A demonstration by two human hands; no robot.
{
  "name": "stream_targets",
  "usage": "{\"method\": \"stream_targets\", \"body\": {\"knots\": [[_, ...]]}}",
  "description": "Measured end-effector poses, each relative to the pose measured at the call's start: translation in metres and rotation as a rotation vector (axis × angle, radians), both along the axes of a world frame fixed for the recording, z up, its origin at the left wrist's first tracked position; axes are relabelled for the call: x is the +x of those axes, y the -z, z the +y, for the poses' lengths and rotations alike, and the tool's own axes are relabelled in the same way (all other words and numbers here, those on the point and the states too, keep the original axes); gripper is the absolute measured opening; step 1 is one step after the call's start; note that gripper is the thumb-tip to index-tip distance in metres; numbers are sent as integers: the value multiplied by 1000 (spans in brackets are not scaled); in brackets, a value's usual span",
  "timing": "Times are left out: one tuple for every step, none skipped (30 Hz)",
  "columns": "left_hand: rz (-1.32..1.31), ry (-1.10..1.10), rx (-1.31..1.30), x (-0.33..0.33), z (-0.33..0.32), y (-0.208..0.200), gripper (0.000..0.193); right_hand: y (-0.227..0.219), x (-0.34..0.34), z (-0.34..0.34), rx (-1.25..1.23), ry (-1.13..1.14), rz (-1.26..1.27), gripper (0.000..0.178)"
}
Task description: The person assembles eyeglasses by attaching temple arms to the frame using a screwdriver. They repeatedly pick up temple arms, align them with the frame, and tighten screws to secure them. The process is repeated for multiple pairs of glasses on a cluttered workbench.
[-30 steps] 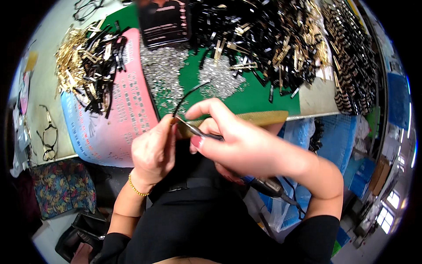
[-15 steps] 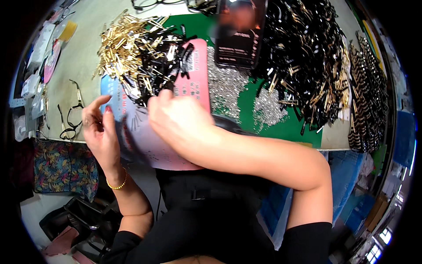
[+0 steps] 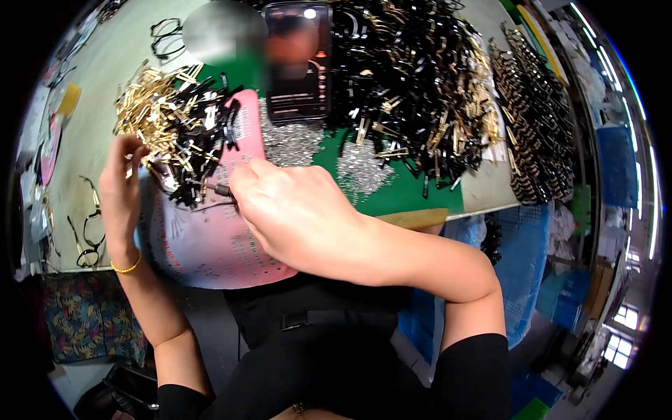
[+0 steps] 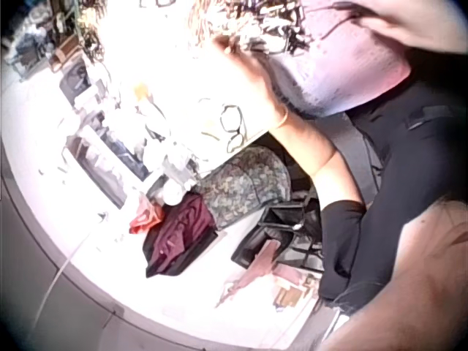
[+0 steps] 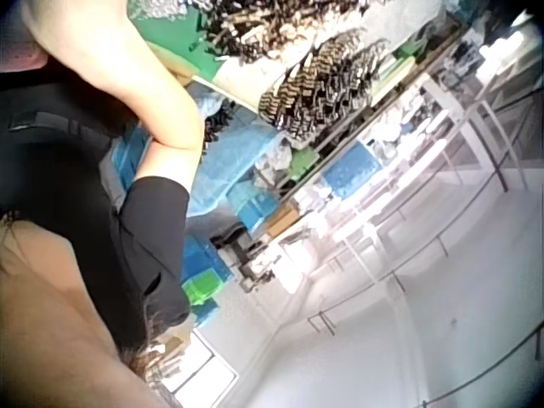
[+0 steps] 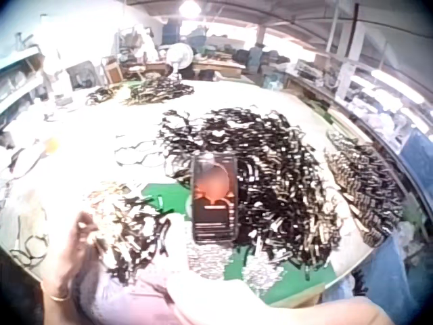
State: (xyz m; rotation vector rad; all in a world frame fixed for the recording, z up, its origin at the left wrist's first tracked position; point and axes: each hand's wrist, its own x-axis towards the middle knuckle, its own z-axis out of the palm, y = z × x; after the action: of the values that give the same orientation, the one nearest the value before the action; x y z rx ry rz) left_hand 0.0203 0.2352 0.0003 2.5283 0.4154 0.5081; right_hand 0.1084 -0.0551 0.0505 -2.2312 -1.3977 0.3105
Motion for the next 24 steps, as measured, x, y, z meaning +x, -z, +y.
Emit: {"method": "stream_targets", "body": {"knots": [[-103, -27, -52, -2, 0, 1, 18, -7, 0, -10, 44, 16, 93, 21], [-221, -2, -14, -1, -2, 2, 21, -14, 1, -23, 89, 31, 185, 20], [-337, 16, 25, -2, -6, 0, 25, -20, 0, -35, 134, 40, 280, 20], [-292, -41, 84, -6, -20, -7, 29, -22, 1, -46, 176, 76, 378, 16], [-271, -84, 91, -11, -38, -12, 28, -25, -1, -60, 182, 158, 638, 13], [-240, -92, 96, -14, -64, -21, 26, -22, -3, -73, 304, 194, 706, 13], [-204, -109, 112, -21, -89, -28, 23, -13, -5, -84, 432, 216, 780, 14], [-295, 40, 62, -27, -109, -24, 20, -12, -8, -92, 511, 265, 853, 16], [-382, 186, 6, -33, -129, -16, 18, -19, -11, -99, 504, 405, 1079, 15], [-252, 279, -308, -41, -154, -25, 16, -17, -17, -103, 597, 448, 1173, 15], [-112, 360, -612, -45, -177, -36, 14, -13, -22, -104, 695, 482, 1273, 16], [-89, 389, -714, -44, -193, -29, 14, -6, -26, -105, 718, 491, 1265, 16], [-60, 418, -820, -43, -206, -16, 14, 2, -30, -105, 741, 505, 1260, 16], [-50, 421, -870, -41, -216, -7, 14, 8, -32, -107, 763, 520, 1256, 17], [-39, 426, -911, -40, -222, -1, 15, 10, -33, -110, 755, 542, 1259, 17], [-2, 426, -929, -41, -226, 1, 16, 13, -33, -113, 746, 563, 1263, 16], [-4, 426, -922, -41, -228, 2, 16, 15, -33, -116, 736, 583, 1267, 16], [-12, 430, -916, -40, -229, 4, 16, 12, -33, -117, 796, 624, 1256, 16], [-19, 432, -911, -40, -230, 4, 16, 12, -31, -119, 806, 642, 1232, 16], [-5, 446, -910, -38, -229, 4, 16, 13, -30, -119, 776, 643, 1218, 17], [-8, 451, -920, -38, -230, 5, 16, 13, -30, -119, 746, 642, 1200, 17], [-11, 455, -930, -39, -231, 6, 16, 15, -31, -118, 713, 617, 1225, 18], [-14, 459, -940, -39, -232, 7, 16, 17, -33, -116, 679, 593, 1249, 18], [-9, 447, -947, -40, -232, 7, 16, 15, -32, -115, 571, 556, 1198, 14]]}}
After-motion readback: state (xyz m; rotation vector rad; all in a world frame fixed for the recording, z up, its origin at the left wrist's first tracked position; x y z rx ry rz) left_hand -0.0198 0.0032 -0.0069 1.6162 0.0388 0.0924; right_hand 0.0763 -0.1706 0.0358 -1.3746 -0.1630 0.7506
